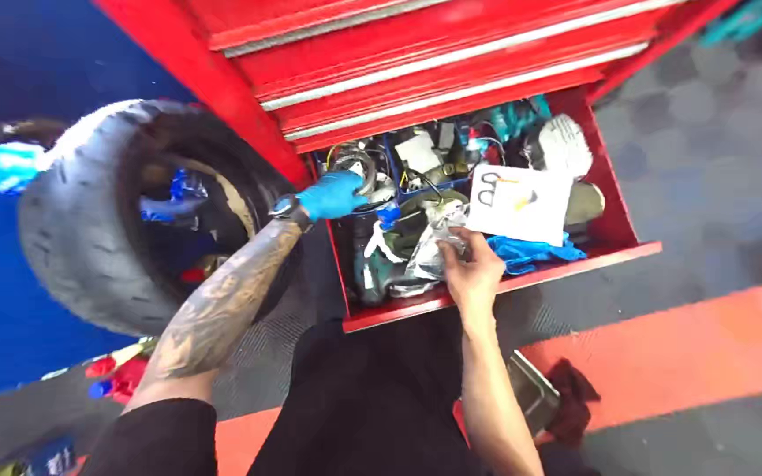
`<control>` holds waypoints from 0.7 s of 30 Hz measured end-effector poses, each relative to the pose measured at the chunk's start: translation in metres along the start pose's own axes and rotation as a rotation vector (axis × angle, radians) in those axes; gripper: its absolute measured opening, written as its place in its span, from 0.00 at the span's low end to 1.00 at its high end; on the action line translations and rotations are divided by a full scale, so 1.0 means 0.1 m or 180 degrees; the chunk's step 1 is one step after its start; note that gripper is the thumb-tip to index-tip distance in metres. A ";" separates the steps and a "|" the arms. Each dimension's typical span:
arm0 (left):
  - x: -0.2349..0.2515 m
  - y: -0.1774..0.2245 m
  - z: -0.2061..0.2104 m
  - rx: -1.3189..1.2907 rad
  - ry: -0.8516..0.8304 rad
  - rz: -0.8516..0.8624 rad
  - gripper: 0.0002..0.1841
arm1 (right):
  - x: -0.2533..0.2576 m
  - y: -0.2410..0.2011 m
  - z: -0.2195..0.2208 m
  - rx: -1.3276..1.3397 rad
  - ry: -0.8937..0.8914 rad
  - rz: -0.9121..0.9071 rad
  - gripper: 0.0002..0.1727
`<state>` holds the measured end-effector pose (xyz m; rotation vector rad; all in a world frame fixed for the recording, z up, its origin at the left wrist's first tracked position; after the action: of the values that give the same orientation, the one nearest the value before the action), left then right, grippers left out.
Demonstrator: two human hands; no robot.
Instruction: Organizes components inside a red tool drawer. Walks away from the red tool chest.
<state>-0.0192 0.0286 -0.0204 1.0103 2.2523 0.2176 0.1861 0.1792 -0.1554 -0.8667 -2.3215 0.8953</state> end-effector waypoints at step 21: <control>0.60 -0.57 0.86 -0.2264 0.1541 0.0722 0.22 | 0.23 -0.38 0.28 0.1299 -0.0264 0.0770 0.34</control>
<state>-0.0291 0.0227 -0.1393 0.8613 2.1645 1.3761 0.1385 0.1622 -0.1413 -0.9535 -2.0161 1.4691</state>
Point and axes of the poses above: each hand's wrist, its own x-axis towards the middle knuckle, its own z-axis out of the palm, y = z × x, the point moved 4 cm from there along x, towards the middle knuckle, and after that the axes turned 1 degree about y, right-handed, at the moved point
